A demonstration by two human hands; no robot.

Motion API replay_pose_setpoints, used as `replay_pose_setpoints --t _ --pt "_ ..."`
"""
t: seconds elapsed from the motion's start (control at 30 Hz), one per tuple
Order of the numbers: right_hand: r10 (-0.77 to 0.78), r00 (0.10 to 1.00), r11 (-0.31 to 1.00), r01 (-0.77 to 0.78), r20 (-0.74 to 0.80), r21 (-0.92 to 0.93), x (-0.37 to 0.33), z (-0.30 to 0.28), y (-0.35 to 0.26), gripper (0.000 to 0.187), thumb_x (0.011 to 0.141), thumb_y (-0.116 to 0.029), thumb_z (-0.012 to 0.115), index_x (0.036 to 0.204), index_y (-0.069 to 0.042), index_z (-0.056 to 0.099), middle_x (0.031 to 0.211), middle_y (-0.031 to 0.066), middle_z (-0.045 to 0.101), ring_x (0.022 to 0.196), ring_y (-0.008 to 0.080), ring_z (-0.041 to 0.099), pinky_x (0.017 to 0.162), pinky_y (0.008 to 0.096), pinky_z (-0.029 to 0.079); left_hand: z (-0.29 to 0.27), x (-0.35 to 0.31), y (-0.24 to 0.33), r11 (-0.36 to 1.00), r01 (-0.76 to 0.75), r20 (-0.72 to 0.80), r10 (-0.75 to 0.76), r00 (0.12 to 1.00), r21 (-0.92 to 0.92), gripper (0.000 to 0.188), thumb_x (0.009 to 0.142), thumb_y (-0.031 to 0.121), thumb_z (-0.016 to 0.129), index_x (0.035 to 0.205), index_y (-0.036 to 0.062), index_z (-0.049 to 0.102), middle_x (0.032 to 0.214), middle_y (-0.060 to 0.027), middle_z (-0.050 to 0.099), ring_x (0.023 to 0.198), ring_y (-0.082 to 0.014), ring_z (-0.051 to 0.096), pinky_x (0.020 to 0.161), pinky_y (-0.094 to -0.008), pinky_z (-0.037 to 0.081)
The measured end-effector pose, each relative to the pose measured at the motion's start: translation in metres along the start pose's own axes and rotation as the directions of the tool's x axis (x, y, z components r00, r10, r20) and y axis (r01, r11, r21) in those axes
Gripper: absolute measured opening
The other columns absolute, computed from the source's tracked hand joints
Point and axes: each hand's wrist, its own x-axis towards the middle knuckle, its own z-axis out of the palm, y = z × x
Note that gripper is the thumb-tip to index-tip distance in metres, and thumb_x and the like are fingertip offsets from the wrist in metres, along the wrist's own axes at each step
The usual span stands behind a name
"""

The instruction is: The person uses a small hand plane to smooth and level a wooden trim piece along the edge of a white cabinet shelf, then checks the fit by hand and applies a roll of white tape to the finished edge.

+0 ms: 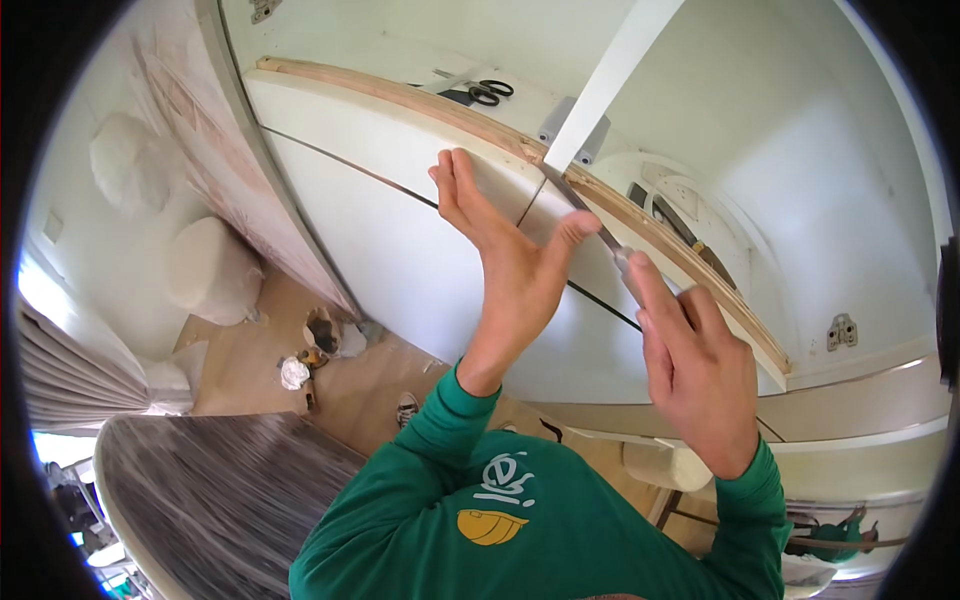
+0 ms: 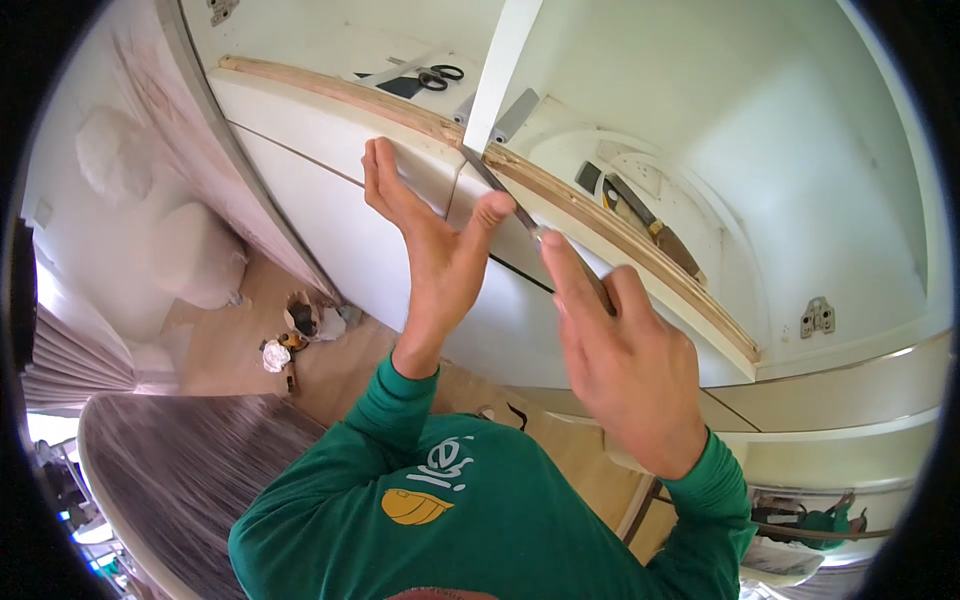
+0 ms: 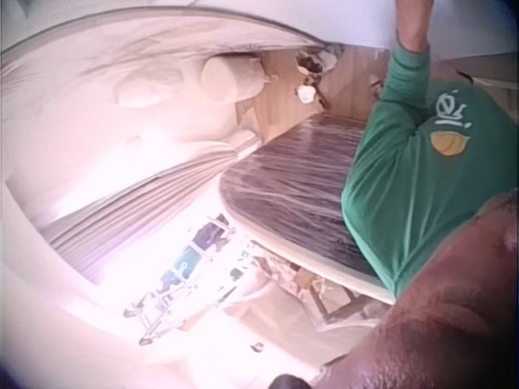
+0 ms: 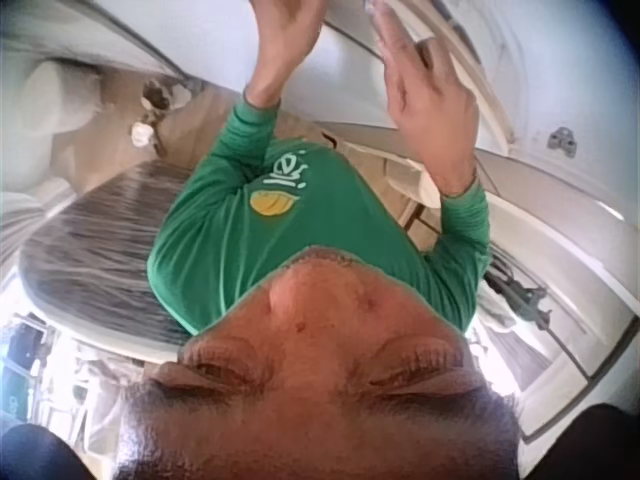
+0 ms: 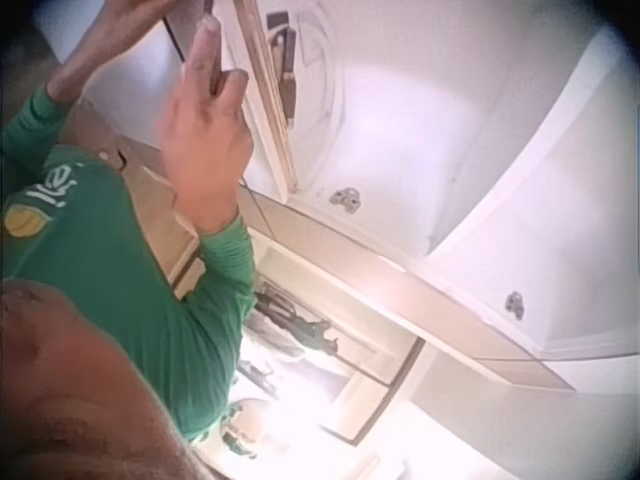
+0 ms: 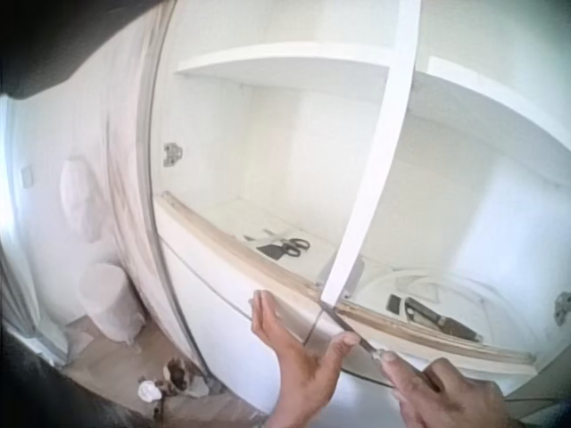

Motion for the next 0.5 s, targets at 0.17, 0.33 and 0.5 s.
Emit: replay_pose_setpoints --t 0.17,0.33,0.5 --pt "-0.025 1.0 1.0 0.025 0.008 0.011 0.012 0.007 0.003 0.071 0.102 -0.01 0.078 0.169 -0.023 0.059 0.094 0.0044 0.056 0.071 0.0195 0.065 0.056 0.0405 0.057 0.001 0.002 -0.002 1.0 0.009 -0.011 -0.009 1.0 -0.006 0.13 0.102 0.049 0.087 0.175 -0.011 -0.002 0.179 -0.0406 -0.008 0.171 -0.0479 -0.008 0.137 -0.061 0.008" --pt "-0.066 0.996 0.998 0.066 -0.055 -0.001 0.012 0.011 -0.001 0.075 0.1 -0.008 0.078 0.171 -0.024 0.056 0.094 0.0045 0.054 0.069 0.0182 0.065 0.055 0.0392 0.056 0.001 0.002 -0.002 1.0 0.012 0.026 -0.012 1.0 -0.007 0.133 0.1 0.037 0.091 0.173 -0.0148 -0.007 0.178 -0.0452 -0.015 0.169 -0.0583 -0.015 0.135 -0.0671 0.008" --pt "-0.033 0.999 0.997 0.031 -0.025 -0.077 0.006 0.007 -0.005 0.074 0.1 -0.008 0.077 0.17 -0.022 0.057 0.095 0.0047 0.054 0.07 0.0175 0.065 0.054 0.0378 0.056 -0.003 0.002 0.002 0.999 0.005 0.049 -0.006 0.999 0.033 0.132 0.101 0.039 0.09 0.173 -0.0148 -0.006 0.178 -0.046 -0.014 0.169 -0.0594 -0.013 0.135 -0.0675 0.008"
